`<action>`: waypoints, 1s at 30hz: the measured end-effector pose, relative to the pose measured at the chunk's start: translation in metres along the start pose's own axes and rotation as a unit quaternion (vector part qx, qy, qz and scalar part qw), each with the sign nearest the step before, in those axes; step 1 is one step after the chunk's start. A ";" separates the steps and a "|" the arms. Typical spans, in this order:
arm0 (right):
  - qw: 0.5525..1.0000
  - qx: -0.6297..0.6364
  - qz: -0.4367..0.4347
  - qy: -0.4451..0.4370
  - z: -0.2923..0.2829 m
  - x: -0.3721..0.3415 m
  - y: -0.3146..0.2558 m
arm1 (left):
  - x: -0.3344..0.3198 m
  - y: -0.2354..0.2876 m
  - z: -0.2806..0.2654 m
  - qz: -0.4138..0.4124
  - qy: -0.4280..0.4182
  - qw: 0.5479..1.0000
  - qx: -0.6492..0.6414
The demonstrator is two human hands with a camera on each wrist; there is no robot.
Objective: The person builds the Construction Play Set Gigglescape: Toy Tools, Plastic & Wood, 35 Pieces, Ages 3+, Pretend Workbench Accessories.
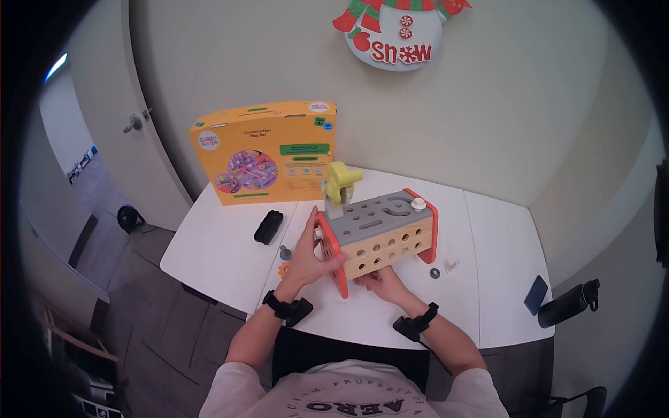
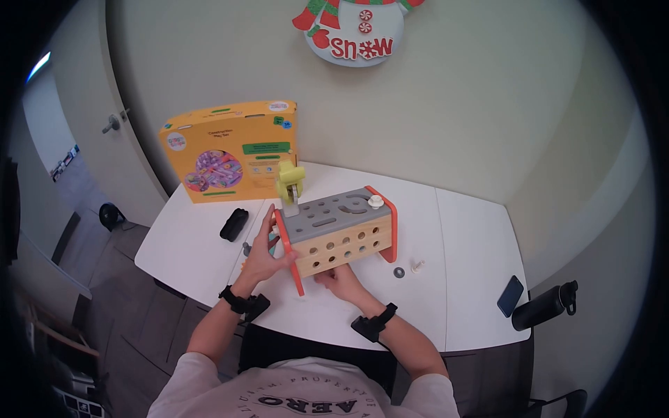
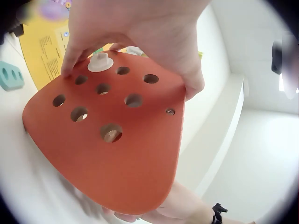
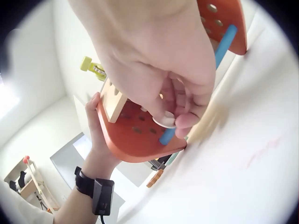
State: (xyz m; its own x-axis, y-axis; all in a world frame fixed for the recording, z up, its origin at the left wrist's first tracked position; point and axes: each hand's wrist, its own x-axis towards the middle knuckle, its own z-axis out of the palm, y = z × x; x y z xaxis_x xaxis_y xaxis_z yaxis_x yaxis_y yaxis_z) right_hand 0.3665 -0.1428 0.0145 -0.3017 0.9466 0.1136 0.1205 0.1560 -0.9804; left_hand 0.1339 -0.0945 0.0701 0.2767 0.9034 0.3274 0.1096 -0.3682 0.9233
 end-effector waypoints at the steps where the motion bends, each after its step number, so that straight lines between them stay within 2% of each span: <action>1: 0.999 0.026 0.019 0.015 0.003 0.003 -0.002 | 0.001 -0.001 -0.002 -0.005 0.000 1.000 -0.003; 7: 0.991 0.073 -0.021 0.114 0.022 0.024 0.011 | 0.002 -0.010 -0.003 -0.009 0.009 1.000 -0.027; 10: 0.991 0.060 0.005 0.123 0.025 0.033 0.014 | 0.004 -0.019 -0.003 -0.014 0.008 0.999 -0.042; 13: 0.971 -0.021 -0.125 0.203 0.036 0.035 0.015 | 0.003 -0.018 0.001 -0.011 0.014 0.999 -0.036; 16: 0.973 0.039 -0.089 0.208 0.037 0.035 0.015 | -0.001 -0.004 0.008 0.015 0.024 1.000 -0.002; 21: 0.965 -0.053 -0.125 0.223 0.027 0.054 0.019 | -0.002 -0.008 0.012 0.022 0.034 0.999 0.023; 24: 0.956 -0.118 -0.132 0.234 0.026 0.067 0.010 | 0.000 0.001 0.011 -0.019 0.049 0.998 -0.017; 28: 0.956 -0.179 -0.088 0.215 0.026 0.075 0.009 | 0.006 -0.010 0.011 0.019 0.069 0.997 -0.008; 30: 0.953 -0.201 -0.098 0.203 0.025 0.081 0.015 | 0.007 -0.011 0.010 0.027 0.070 0.997 -0.014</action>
State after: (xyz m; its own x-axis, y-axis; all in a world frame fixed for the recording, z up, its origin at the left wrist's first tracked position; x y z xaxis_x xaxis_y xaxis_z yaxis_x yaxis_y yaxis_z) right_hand 0.3202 -0.0704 0.0053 0.0259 0.9063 0.4218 0.4774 0.3595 -0.8018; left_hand 0.1441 -0.0861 0.0598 0.1443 0.9054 0.3993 0.0704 -0.4119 0.9085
